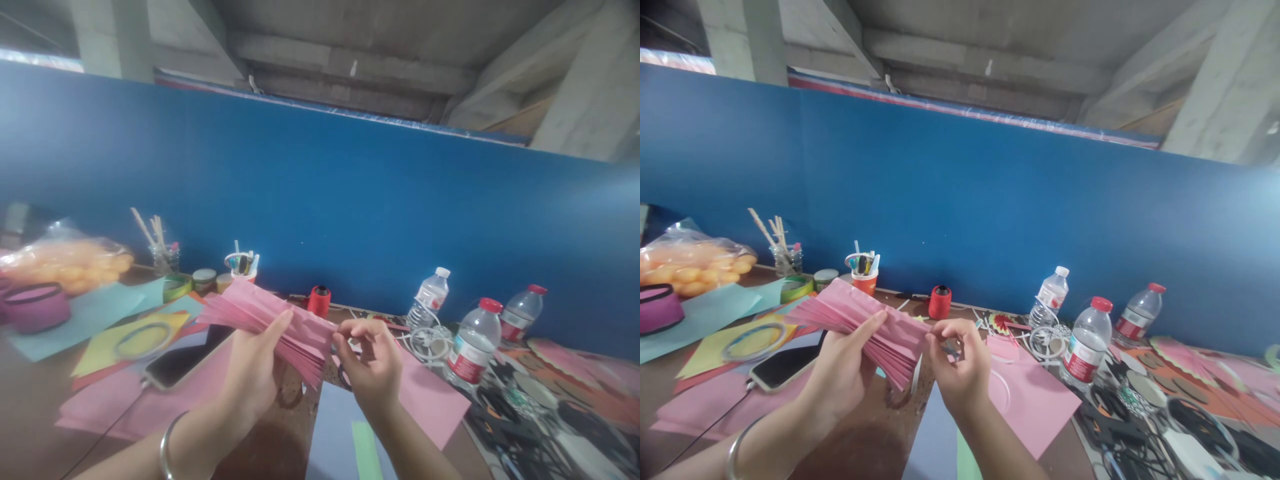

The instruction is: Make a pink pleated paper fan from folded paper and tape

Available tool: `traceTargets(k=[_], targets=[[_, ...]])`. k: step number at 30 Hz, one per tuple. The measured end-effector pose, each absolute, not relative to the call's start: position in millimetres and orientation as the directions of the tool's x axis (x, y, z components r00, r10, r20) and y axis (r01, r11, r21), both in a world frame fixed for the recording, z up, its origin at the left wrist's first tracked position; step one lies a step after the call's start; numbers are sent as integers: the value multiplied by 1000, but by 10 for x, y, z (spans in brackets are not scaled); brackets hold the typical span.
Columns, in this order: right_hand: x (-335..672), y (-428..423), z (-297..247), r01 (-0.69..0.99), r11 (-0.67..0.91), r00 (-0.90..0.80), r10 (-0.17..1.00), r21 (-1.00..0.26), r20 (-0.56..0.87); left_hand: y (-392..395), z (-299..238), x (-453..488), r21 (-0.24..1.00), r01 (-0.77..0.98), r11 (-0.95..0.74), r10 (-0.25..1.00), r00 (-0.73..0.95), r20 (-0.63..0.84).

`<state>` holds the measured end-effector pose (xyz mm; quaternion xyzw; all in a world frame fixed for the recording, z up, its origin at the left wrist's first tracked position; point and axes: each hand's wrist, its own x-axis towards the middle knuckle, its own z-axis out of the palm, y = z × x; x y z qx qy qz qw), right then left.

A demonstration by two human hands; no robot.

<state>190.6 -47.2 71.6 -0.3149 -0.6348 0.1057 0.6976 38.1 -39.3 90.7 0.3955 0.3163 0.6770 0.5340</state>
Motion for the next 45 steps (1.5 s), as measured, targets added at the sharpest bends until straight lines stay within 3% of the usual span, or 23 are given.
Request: traceTargets(k=[2,6,9,16,25,28,33,36,39,41,45], targets=[[1910,-488,741,177,715,217,642,-676,735,-374,889,375,855,-461,-236,971,-138,193],[1935,-494,836,68,521,133,840,-851,525,-353,849,378,869,-440,-229,972,-147,182],[1932,-483,881,29,400,104,910,-916,401,-361,835,393,880,-407,-245,969,-138,206],[1884,-498,886,81,385,151,907,-919,393,-393,864,418,885,-410,-222,975,-120,189],[1868,-387,739,-339,332,87,943,-880,322,-365,865,394,850,-478,-224,974,-130,184],[1863,-372,725,-405,322,84,945,-856,316,-347,849,379,839,-496,-223,975,-129,183],[1895,-420,802,-344,362,134,932,-866,336,-323,831,366,859,-460,-223,974,-133,181],[1924,-498,884,-70,476,195,868,-877,456,-348,854,397,866,-464,-188,982,-97,161],[1935,-567,947,231,513,138,824,-827,550,-386,882,444,862,-499,-87,993,29,117],[1930,-579,959,258,459,69,869,-851,490,-396,880,464,872,-488,-31,991,98,90],[1888,-526,902,74,236,-91,969,-969,229,-374,835,463,912,-409,-3,987,145,69]])
